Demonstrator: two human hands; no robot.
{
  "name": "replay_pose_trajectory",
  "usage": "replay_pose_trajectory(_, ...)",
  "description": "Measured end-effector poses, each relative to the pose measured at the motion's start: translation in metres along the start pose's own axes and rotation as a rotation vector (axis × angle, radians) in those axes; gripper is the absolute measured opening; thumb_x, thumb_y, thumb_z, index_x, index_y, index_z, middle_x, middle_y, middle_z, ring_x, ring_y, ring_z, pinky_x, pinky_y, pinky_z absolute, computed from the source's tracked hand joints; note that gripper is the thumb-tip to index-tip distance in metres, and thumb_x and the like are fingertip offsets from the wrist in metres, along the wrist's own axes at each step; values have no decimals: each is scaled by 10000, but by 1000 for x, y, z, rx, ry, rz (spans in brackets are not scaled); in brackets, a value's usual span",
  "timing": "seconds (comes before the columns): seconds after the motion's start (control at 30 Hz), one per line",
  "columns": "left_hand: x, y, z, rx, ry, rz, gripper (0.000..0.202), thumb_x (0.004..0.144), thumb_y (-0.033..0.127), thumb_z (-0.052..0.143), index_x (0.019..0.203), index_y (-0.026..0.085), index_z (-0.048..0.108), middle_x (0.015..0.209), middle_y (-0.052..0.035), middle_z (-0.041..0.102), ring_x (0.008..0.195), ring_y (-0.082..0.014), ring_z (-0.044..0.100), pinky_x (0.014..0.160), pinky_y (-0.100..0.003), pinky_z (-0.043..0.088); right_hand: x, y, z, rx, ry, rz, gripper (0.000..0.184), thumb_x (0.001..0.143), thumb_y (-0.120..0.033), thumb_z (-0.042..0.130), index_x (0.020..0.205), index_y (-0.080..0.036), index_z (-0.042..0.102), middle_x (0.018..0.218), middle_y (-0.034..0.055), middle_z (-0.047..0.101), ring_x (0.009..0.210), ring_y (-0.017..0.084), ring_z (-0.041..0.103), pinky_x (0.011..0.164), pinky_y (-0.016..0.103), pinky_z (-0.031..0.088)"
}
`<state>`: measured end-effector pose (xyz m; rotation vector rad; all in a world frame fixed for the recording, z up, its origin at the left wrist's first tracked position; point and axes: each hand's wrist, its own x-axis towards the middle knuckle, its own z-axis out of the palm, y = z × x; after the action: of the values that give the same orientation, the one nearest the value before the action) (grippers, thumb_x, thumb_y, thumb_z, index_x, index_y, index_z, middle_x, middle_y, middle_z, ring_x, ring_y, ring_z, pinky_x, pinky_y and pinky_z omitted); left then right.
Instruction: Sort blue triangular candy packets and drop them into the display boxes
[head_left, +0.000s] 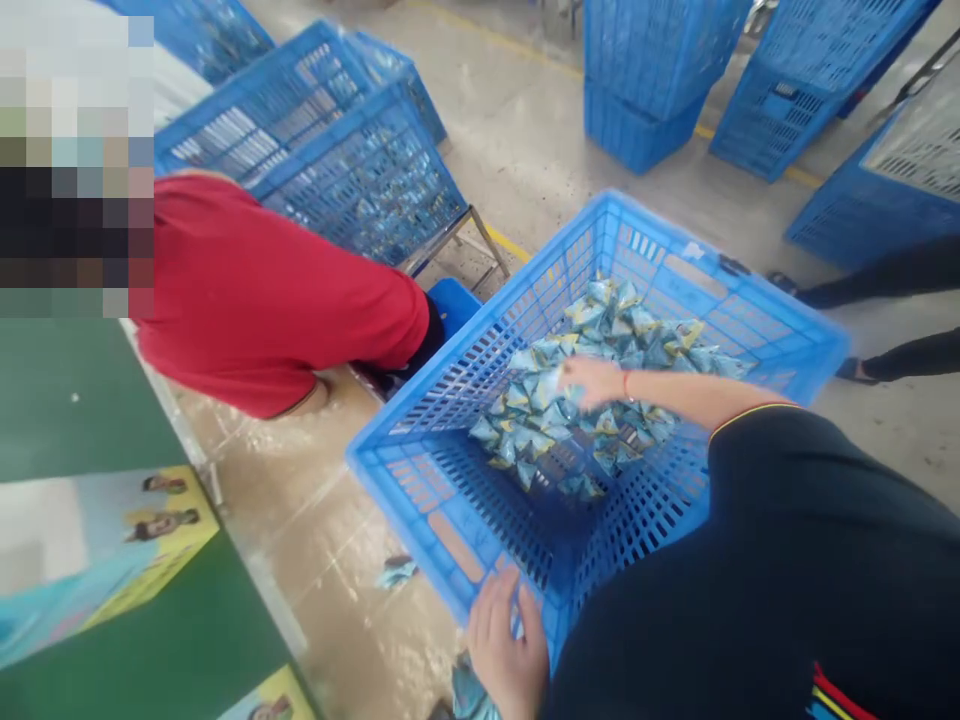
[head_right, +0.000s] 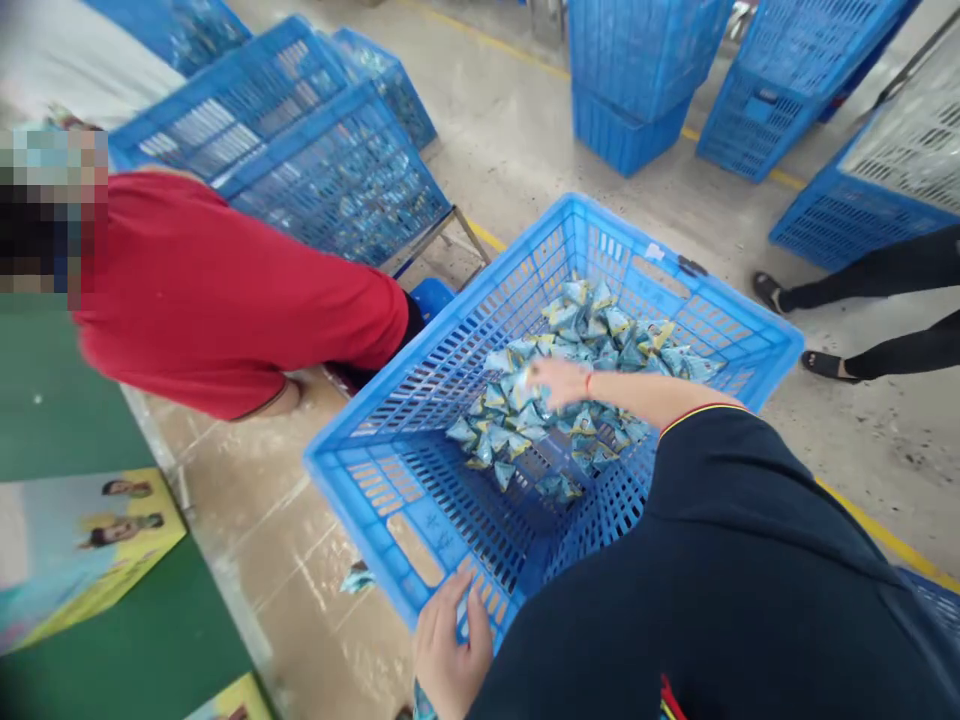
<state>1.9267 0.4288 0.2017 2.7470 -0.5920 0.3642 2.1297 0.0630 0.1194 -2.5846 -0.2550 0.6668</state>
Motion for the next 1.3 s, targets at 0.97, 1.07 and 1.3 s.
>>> replay_pose_trajectory(0.97, 7, 16, 5, -51, 38, -60, 124, 964, 185, 557, 1013, 177, 671, 936, -71, 769, 871, -214, 726, 830, -346, 553, -14, 41, 76, -99, -71, 241, 448, 739, -135, 718, 1183, -124, 661, 1298, 220, 539, 1195, 314, 489, 948, 416, 460)
replay_pose_trajectory(1.07, 6, 12, 7, -54, 60, -67, 143, 960, 195, 550, 1013, 178, 682, 953, -77, 777, 888, -219, 735, 833, -347, 555, -11, 4, 108, -24, -172, 19, 470, 577, -127, 824, 1028, -196, 708, 1179, 103, 607, 1081, 248, 533, 893, 337, 481)
replay_pose_trajectory(1.3, -7, -11, 47, -98, 279, 13, 183, 911, 149, 581, 1009, 219, 717, 838, -41, 780, 761, -194, 747, 743, -301, 584, -20, 15, 44, -98, 118, 96, 254, 830, -159, 727, 1067, -236, 678, 1142, 125, 622, 1083, 283, 612, 781, 390, 544)
